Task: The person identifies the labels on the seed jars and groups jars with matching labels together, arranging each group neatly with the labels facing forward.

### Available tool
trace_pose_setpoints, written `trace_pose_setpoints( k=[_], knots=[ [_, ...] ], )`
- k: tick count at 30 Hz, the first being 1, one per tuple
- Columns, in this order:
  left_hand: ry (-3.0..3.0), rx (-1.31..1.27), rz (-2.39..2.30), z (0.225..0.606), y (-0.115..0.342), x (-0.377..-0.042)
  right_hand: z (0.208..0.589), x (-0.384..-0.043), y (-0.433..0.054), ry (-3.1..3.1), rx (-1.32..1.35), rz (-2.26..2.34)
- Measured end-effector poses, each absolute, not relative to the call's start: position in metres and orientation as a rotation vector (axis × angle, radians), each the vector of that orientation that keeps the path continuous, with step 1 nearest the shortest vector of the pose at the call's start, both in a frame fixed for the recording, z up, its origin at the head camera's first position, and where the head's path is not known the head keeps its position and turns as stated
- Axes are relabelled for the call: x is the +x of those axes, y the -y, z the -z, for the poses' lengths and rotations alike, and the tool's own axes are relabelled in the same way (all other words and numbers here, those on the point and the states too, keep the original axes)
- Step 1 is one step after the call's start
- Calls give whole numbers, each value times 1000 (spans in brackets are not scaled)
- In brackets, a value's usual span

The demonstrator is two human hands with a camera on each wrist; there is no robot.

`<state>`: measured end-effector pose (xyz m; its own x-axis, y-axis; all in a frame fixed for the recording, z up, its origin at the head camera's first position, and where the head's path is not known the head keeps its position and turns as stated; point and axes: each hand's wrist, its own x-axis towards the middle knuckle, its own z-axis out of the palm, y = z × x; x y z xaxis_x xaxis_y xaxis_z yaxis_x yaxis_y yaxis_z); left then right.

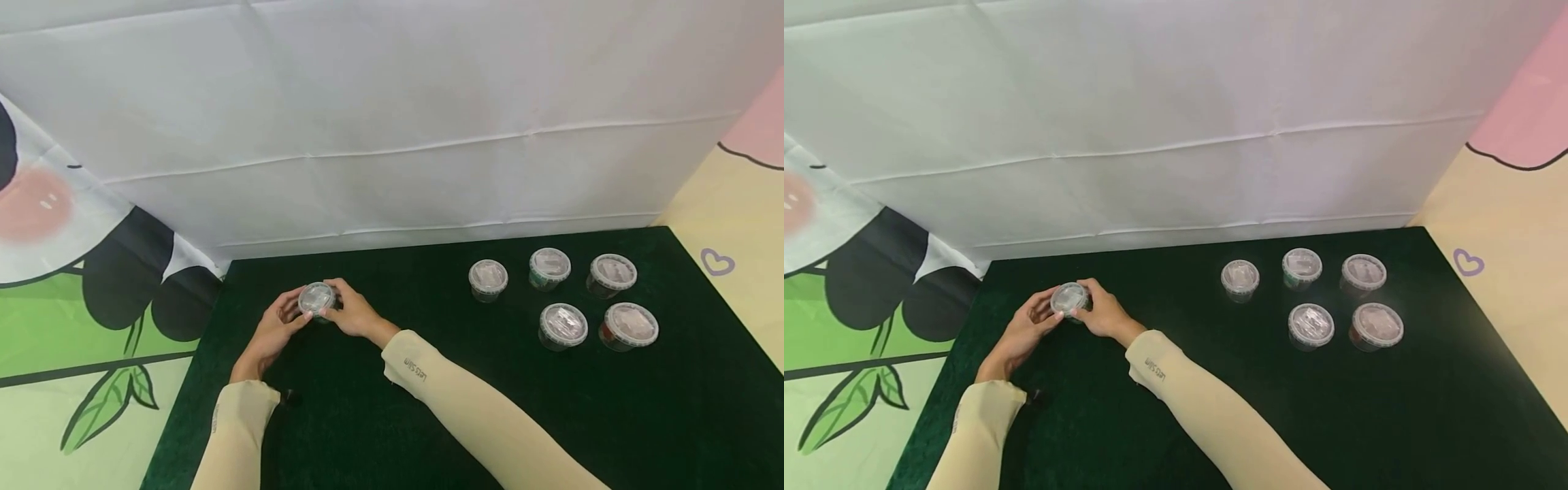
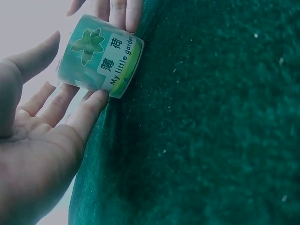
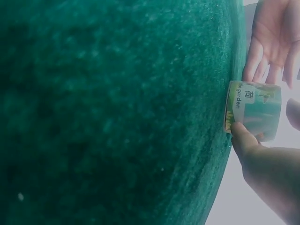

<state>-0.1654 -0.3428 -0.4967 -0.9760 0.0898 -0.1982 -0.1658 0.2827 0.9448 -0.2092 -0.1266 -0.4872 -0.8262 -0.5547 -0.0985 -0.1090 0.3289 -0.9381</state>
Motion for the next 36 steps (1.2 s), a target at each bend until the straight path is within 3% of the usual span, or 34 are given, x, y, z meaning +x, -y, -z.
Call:
trace_pose_setpoints(
  k=[36],
  knots=[
    [-2368, -15, -1871, 488, 346, -152, 487, -212, 103, -2189, -598, 1548]
  ],
)
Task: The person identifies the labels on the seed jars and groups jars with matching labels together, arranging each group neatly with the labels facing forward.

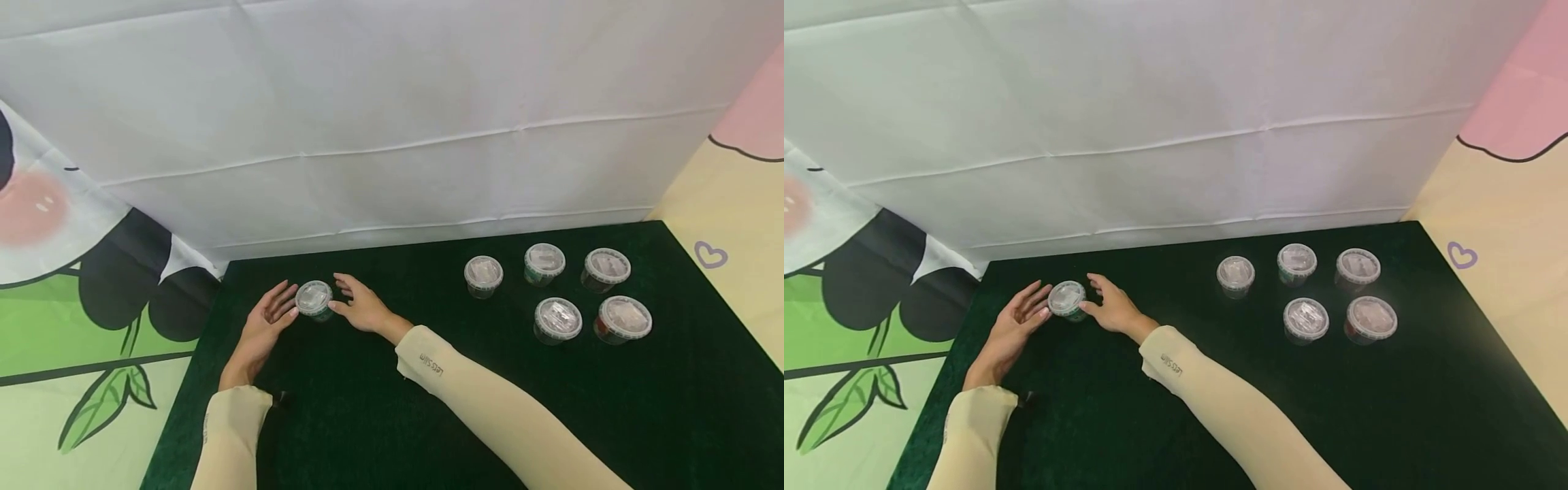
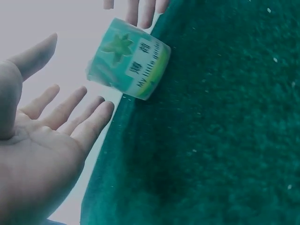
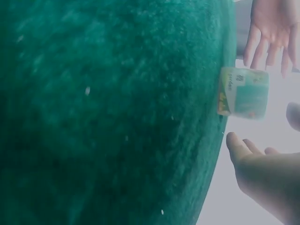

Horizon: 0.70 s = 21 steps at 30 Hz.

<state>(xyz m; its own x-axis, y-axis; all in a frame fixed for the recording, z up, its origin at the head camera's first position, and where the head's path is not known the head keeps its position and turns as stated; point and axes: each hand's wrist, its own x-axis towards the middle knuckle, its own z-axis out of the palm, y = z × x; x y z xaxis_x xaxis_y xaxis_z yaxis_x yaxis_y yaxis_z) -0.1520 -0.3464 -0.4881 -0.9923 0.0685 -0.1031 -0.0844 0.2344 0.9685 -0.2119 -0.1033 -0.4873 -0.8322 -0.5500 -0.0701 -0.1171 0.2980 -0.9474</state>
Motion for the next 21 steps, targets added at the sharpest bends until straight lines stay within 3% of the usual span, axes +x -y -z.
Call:
trace_pose_setpoints(
  k=[21],
  knots=[
    [-2244, 285, -2142, 457, 323, -137, 464, -196, 39, -2047, -579, 1810]
  ],
)
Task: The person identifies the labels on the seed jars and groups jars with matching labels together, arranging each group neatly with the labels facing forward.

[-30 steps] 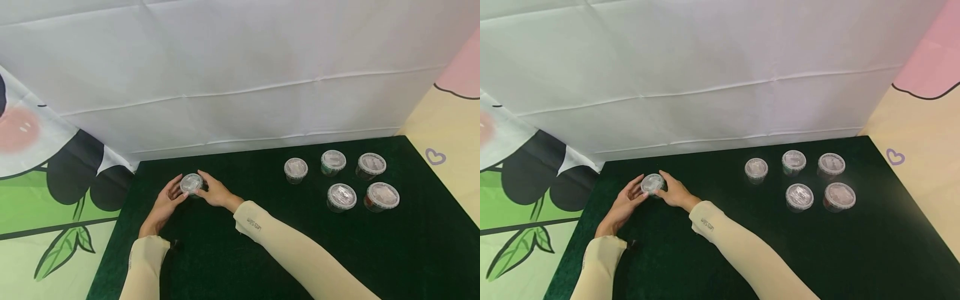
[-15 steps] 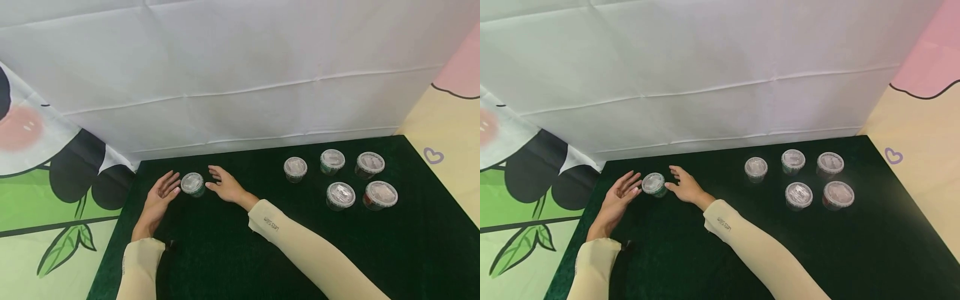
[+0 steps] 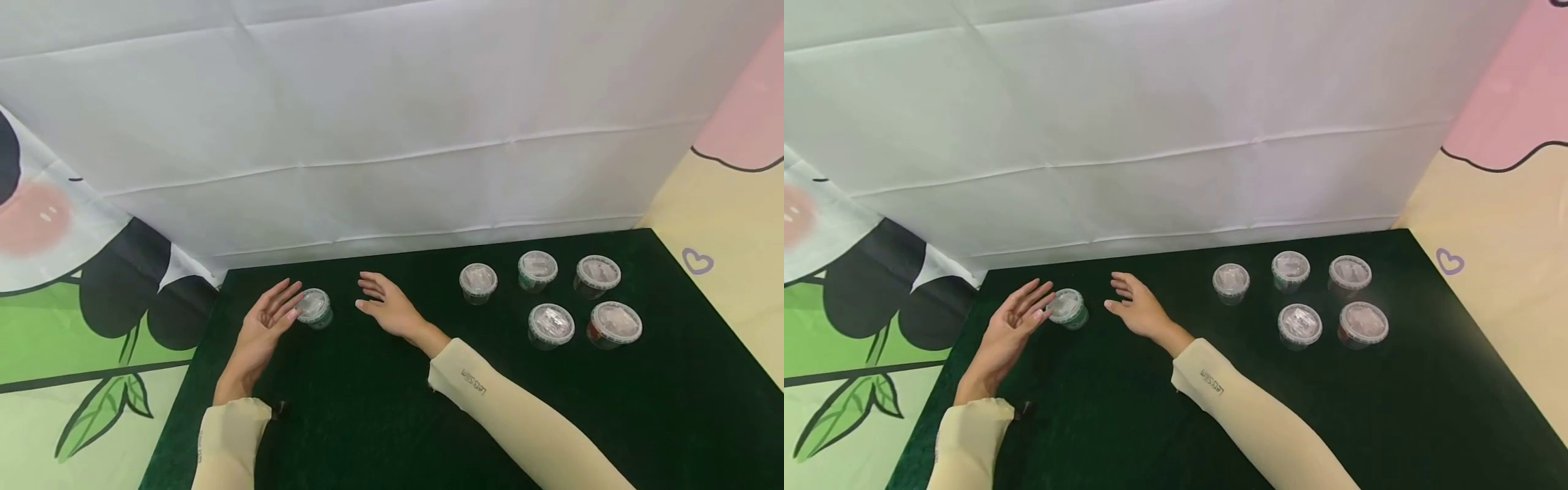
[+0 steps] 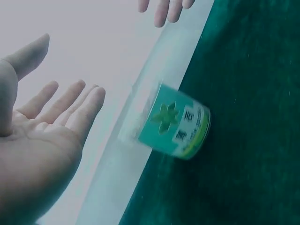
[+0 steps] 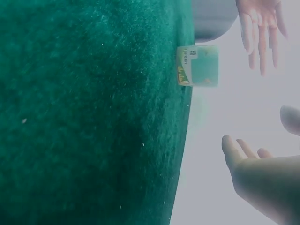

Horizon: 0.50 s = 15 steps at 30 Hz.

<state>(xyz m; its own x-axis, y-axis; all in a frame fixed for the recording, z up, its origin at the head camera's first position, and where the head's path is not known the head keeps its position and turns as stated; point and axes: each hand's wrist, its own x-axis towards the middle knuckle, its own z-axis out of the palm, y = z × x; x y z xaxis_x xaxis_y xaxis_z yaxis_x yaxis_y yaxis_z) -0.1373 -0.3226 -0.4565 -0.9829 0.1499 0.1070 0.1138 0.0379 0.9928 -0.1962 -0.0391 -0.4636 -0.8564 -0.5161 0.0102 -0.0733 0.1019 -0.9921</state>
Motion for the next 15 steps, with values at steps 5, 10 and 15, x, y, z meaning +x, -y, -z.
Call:
trace_pose_setpoints(
  k=[5, 10, 15],
  knots=[
    [-2238, 311, -2102, 455, 306, -140, 461, -192, 25, -2022, -559, 1866],
    [-2217, 336, -2059, 453, 287, -141, 461, -187, 11, -2027, -526, 1909],
    [-2190, 369, -2030, 455, 269, -144, 462, -182, -2, -2051, -490, 1937]
  ],
)
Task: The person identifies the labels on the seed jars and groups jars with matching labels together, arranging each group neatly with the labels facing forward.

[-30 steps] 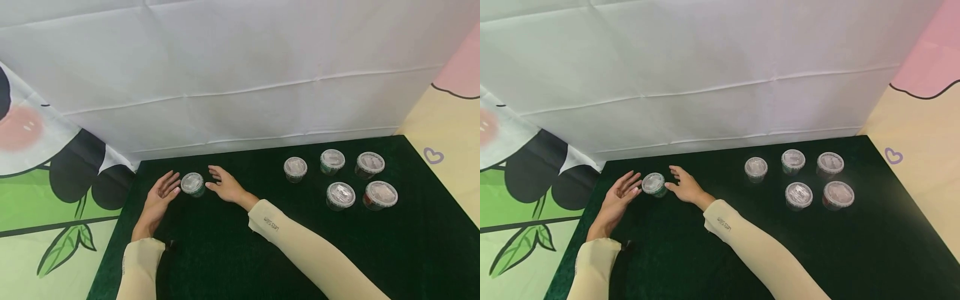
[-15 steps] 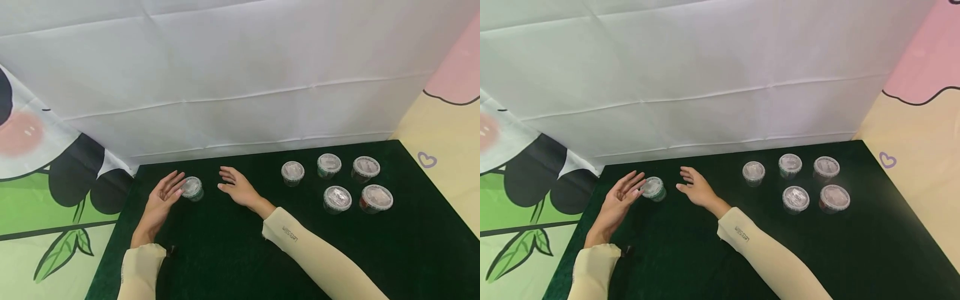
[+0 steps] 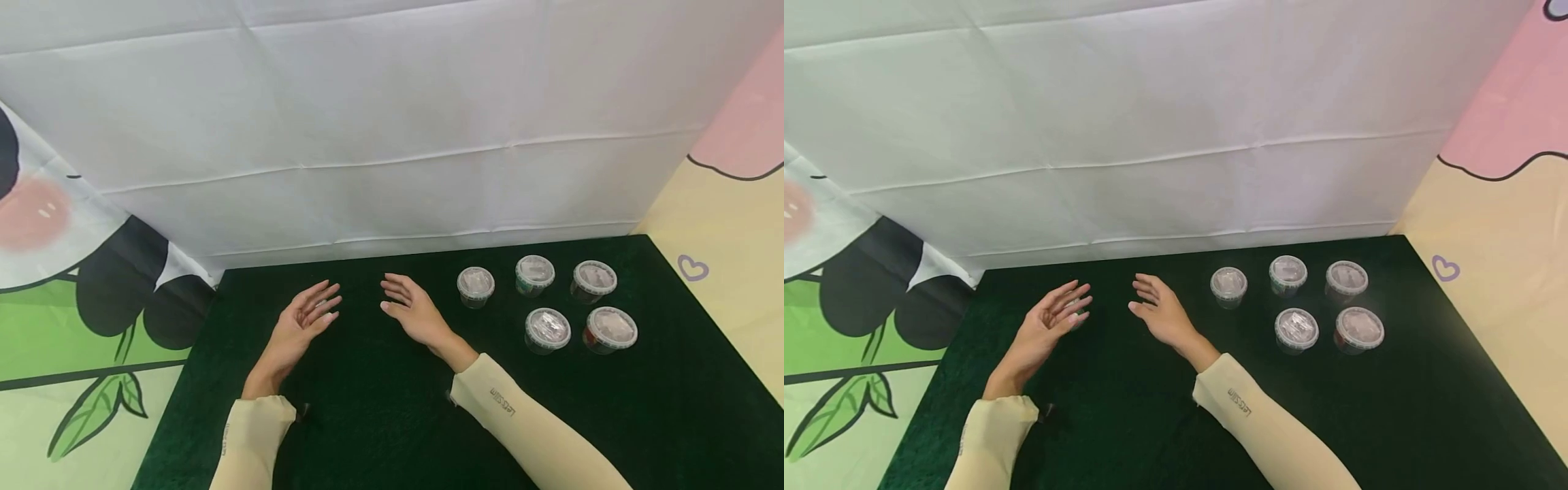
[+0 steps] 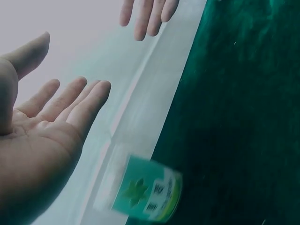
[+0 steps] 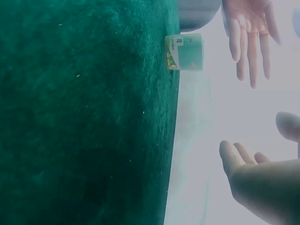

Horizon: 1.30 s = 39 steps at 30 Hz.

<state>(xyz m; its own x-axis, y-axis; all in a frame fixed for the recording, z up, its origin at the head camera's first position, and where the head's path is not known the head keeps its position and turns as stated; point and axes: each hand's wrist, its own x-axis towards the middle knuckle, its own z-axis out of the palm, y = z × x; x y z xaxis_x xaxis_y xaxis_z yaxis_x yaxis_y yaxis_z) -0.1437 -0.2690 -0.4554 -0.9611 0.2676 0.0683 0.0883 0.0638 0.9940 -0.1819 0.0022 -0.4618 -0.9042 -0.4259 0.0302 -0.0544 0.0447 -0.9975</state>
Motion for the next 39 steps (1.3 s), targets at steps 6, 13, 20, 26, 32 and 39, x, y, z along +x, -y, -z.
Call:
trace_pose_setpoints(
  k=[6, 13, 20, 26, 32, 39],
  knots=[
    [-2128, 404, -2029, 458, 250, -149, 463, -177, -17, -2048, -455, 1973],
    [-2089, 418, -2017, 464, 229, -153, 463, -171, -36, -2046, -446, 2006],
    [-2071, 434, -2000, 472, 210, -157, 463, -163, -55, -2064, -436, 2030],
    [-2073, 442, -1968, 477, 197, -161, 462, -158, -69, -2069, -411, 2075],
    [-2077, 430, -1930, 483, 182, -164, 463, -153, -82, -2091, -354, 2109],
    [-2071, 419, -1901, 489, 166, -165, 467, -148, -93, -2108, -273, 2219]
  ],
)
